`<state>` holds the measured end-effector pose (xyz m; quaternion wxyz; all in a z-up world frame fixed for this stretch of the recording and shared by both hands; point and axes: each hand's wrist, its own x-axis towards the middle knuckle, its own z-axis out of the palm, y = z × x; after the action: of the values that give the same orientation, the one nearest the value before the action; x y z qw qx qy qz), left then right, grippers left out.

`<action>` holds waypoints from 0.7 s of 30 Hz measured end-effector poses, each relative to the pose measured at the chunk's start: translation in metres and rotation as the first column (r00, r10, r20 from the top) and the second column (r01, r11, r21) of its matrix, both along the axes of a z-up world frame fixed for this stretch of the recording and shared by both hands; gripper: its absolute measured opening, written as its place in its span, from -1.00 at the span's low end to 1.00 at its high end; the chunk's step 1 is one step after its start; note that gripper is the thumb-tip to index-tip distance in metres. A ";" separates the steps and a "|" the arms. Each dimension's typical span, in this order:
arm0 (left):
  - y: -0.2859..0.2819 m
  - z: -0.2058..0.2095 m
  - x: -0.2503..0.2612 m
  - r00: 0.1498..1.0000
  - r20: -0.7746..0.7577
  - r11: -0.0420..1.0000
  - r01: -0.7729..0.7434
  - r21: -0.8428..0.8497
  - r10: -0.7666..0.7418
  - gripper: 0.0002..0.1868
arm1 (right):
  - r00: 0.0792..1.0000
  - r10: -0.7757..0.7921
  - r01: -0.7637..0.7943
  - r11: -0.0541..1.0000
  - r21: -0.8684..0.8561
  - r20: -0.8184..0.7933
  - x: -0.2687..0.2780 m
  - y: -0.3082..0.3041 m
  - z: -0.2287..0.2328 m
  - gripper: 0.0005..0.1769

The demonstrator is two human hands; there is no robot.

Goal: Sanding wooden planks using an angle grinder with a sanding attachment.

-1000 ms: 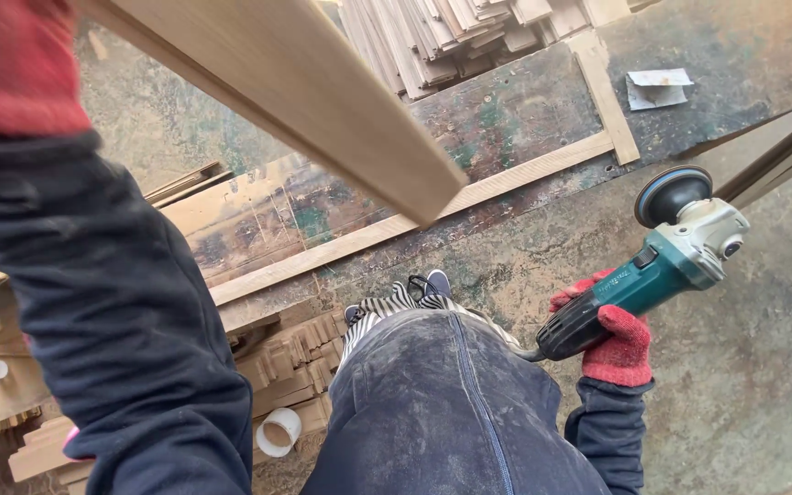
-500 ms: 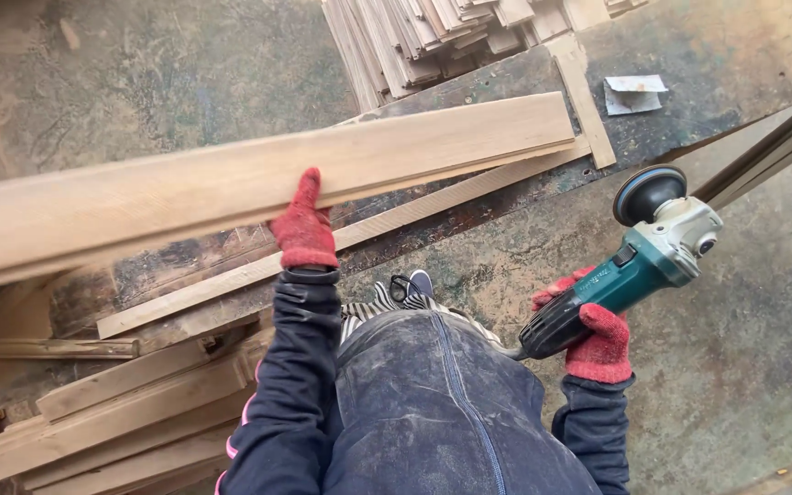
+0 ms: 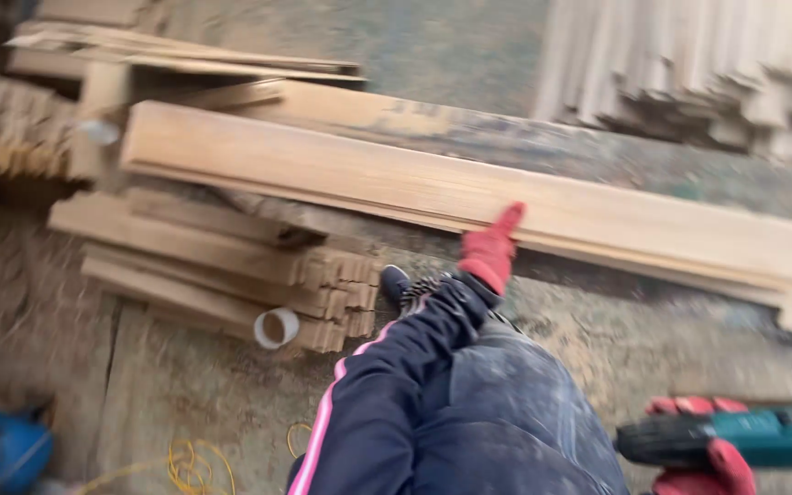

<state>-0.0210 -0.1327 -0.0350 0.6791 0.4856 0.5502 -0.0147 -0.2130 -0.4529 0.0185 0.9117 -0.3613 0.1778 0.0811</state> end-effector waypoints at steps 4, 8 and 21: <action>0.011 -0.002 -0.003 0.999 -0.007 0.996 -0.051 -0.077 0.050 -0.35 | 0.994 0.114 -0.114 0.988 -0.101 -0.005 0.025 -0.017 -0.019 -0.26; 0.018 -0.037 0.004 0.997 0.011 0.988 -0.074 -0.137 0.077 -0.38 | 0.993 0.106 -0.116 0.964 -0.241 -0.051 0.036 -0.020 -0.022 -0.23; 0.080 -0.047 0.012 0.829 0.537 0.371 0.552 -0.747 -0.156 -0.31 | 0.996 -0.090 0.090 0.996 0.005 -0.020 0.054 0.003 -0.025 -0.27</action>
<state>-0.0088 -0.0529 -0.0818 0.9000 0.1643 0.1982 -0.3518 -0.1587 -0.4496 -0.0062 0.9138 -0.3493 0.2024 0.0441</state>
